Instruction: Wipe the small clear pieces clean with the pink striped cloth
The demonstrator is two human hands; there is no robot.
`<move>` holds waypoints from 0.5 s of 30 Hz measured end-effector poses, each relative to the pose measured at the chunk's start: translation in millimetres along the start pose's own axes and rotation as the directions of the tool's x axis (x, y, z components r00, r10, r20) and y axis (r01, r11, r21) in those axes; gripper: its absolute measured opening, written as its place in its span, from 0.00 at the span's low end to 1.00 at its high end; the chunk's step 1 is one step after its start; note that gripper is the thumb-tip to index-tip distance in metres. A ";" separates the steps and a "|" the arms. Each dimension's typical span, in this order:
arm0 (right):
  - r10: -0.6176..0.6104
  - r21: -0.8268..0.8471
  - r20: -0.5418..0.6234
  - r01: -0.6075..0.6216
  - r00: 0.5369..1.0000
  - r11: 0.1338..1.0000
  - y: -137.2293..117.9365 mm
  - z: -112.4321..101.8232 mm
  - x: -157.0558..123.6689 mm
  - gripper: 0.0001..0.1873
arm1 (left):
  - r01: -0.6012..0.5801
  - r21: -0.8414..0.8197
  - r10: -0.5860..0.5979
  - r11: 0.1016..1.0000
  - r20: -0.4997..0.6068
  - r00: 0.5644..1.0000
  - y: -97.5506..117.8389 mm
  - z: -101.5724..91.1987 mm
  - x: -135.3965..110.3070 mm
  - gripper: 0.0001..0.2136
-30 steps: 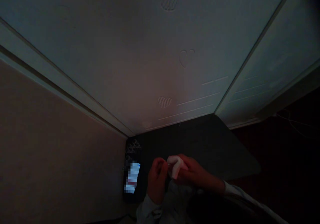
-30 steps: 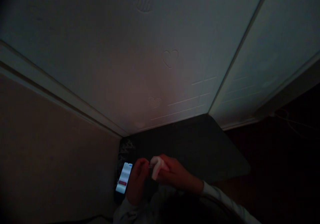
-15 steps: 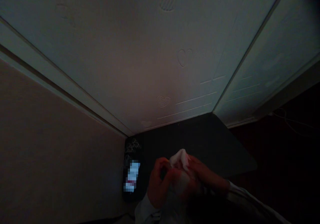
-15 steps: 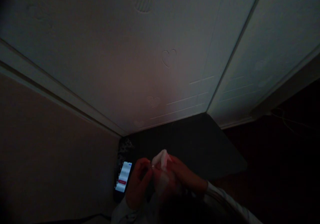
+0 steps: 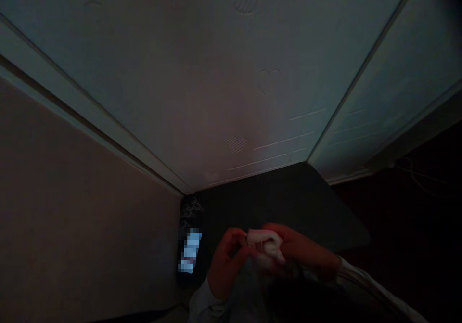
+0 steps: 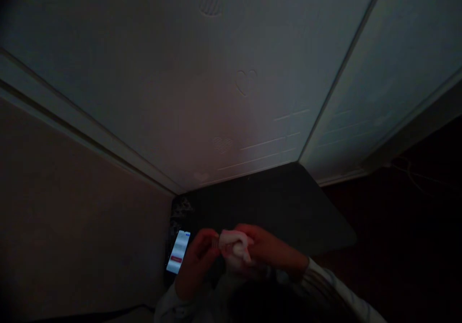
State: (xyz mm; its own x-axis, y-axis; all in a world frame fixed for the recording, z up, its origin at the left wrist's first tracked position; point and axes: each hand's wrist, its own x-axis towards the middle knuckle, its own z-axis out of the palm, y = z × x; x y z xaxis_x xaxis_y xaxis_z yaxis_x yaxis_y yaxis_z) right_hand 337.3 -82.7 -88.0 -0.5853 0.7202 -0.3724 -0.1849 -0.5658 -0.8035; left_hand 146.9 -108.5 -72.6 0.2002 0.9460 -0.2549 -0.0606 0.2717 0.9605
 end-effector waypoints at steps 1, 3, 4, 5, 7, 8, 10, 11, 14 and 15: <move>0.010 -0.045 -0.012 -0.010 1.000 0.999 -1.5 -0.6 -1.8 0.10 | 0.004 0.005 -0.004 1.000 0.007 1.000 0.8 0.2 -0.4 0.14; 0.003 -0.139 -0.019 -0.006 1.000 0.990 -5.5 -0.3 -5.7 0.10 | 0.013 0.021 -0.013 1.000 0.014 1.000 2.7 1.3 -0.9 0.14; -0.020 -0.177 -0.011 0.017 1.000 0.984 -7.6 0.3 -7.5 0.11 | 0.014 0.032 -0.015 0.999 0.013 1.000 3.6 2.0 -0.9 0.14; -0.050 -0.203 -0.001 0.049 0.999 0.978 -9.2 0.9 -8.9 0.12 | 0.014 0.044 -0.015 0.999 0.012 1.000 4.3 2.8 -0.4 0.14; -0.103 -0.218 0.024 0.105 0.994 0.970 -9.8 1.9 -9.8 0.13 | 0.011 0.075 -0.011 0.997 0.008 1.000 5.4 4.4 2.1 0.13; -0.123 -0.209 0.025 0.125 0.992 0.970 -8.7 2.1 -9.1 0.13 | 0.010 0.106 -0.011 0.994 0.005 1.000 6.5 5.0 4.1 0.12; -0.174 -0.176 -0.016 0.168 0.985 0.970 -4.7 2.9 -5.4 0.11 | -0.013 0.248 0.020 0.969 -0.023 1.000 11.7 6.3 9.1 0.10; -0.205 -0.161 -0.050 0.194 0.978 0.968 -2.7 3.6 -2.9 0.10 | -0.048 0.357 0.071 0.933 -0.052 0.996 16.8 7.1 11.4 0.10; -0.285 -0.134 -0.142 0.267 0.948 0.954 -0.5 7.9 4.3 0.07 | -0.215 0.683 0.383 0.698 -0.102 0.918 43.7 11.9 11.8 0.12; -0.291 -0.130 -0.152 0.272 0.945 0.953 -1.0 9.5 5.9 0.07 | -0.276 0.739 0.489 0.615 -0.083 0.869 54.8 14.4 8.8 0.12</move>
State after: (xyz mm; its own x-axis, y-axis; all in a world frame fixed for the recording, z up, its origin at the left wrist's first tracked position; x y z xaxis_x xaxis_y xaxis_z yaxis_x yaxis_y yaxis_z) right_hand 326.5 -81.7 -84.9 -0.3787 0.9060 -0.1889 -0.2332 -0.2910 -0.9279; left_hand 159.4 -87.9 -20.6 0.0634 0.9691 0.2386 0.6301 -0.2242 0.7434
